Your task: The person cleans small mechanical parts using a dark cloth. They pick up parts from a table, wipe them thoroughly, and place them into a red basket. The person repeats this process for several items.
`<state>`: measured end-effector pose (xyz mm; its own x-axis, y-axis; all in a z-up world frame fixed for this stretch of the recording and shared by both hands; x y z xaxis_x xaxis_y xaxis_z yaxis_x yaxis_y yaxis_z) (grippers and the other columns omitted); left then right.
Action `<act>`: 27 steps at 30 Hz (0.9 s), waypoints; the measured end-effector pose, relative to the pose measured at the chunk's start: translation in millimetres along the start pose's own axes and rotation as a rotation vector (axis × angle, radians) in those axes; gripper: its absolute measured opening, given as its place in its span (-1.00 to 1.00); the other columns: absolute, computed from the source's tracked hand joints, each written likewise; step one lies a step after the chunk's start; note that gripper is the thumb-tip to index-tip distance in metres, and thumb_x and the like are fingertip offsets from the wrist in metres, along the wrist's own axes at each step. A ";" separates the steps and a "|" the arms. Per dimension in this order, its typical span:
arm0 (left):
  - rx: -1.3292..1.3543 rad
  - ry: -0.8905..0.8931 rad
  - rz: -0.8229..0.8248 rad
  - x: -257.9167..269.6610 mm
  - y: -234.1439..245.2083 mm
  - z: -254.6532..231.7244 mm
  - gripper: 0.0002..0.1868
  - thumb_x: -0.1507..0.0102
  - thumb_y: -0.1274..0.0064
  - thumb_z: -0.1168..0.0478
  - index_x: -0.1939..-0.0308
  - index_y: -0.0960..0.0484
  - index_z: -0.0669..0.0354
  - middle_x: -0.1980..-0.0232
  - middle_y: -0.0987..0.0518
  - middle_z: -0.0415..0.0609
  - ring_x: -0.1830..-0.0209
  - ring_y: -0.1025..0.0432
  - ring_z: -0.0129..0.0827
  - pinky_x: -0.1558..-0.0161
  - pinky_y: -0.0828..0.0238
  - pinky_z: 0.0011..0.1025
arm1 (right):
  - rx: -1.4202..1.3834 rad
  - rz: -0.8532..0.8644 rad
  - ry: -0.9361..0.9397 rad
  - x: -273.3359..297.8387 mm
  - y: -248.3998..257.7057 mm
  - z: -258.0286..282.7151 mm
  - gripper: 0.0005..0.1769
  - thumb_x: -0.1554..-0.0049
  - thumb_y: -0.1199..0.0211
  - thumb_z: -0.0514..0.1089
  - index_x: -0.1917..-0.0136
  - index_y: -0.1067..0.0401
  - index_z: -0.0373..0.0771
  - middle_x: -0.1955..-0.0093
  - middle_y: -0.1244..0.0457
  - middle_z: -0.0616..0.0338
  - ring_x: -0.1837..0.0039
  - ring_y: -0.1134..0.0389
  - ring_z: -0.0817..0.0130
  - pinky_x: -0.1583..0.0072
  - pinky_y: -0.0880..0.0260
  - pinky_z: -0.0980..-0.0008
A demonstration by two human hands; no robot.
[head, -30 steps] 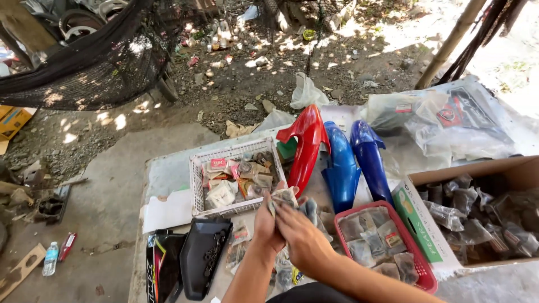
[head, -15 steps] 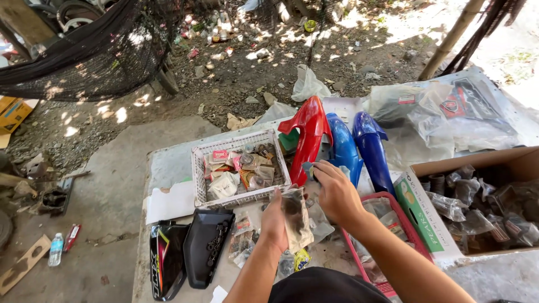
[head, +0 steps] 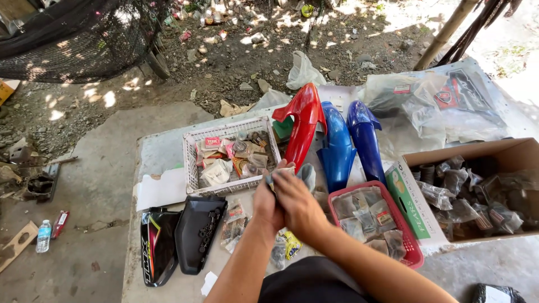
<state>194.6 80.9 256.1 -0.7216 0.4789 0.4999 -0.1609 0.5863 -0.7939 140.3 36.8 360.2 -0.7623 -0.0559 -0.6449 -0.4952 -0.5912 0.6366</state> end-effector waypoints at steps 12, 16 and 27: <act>0.160 0.049 0.068 -4.6 -6.1 -19.1 -0.42 -0.51 0.50 -0.15 -0.33 -0.45 0.10 -0.28 -0.57 0.17 -0.25 -0.49 -0.01 -0.23 -0.41 -0.02 | -0.680 -0.120 -0.777 46.0 3.9 -96.6 -0.39 0.07 0.10 -0.60 -0.12 -0.58 -0.36 -0.05 -0.40 -0.10 -0.09 -0.41 -0.05 -0.09 -0.48 0.02; -0.006 0.025 -0.048 -15.4 12.0 -0.2 -0.49 -0.49 0.28 -0.16 -0.06 -0.63 0.12 0.00 -0.67 0.06 0.21 -0.53 -0.33 0.23 -0.55 -0.38 | -1.239 -0.141 -1.327 56.7 -13.6 -82.4 -0.38 -0.05 0.11 -0.57 -0.32 -0.47 -0.52 -0.12 -0.38 -0.20 -0.05 -0.34 0.15 -0.14 -0.32 0.31; 0.092 0.154 0.009 17.4 -14.4 23.2 -0.37 -0.34 0.00 -0.24 -0.04 -0.55 0.36 0.13 -0.61 0.10 0.36 -0.53 -0.32 0.49 -0.57 -0.49 | -1.151 0.034 -1.162 11.0 -1.7 -71.4 -0.45 -0.08 0.02 -0.53 -0.29 -0.52 -0.43 -0.08 -0.40 -0.12 0.00 -0.35 0.23 -0.10 -0.37 0.36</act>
<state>168.7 65.7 268.2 -0.6126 0.5827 0.5340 -0.2210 0.5223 -0.8236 162.5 -20.2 321.8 -0.9152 0.2050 0.3469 -0.3244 -0.8856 -0.3325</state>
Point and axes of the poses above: each hand's wrist, its own x-axis away from the middle knuckle, its own y-axis out of the back of the hand, z = x × y, the point moved 9 cm from there along -x, towards the middle knuckle
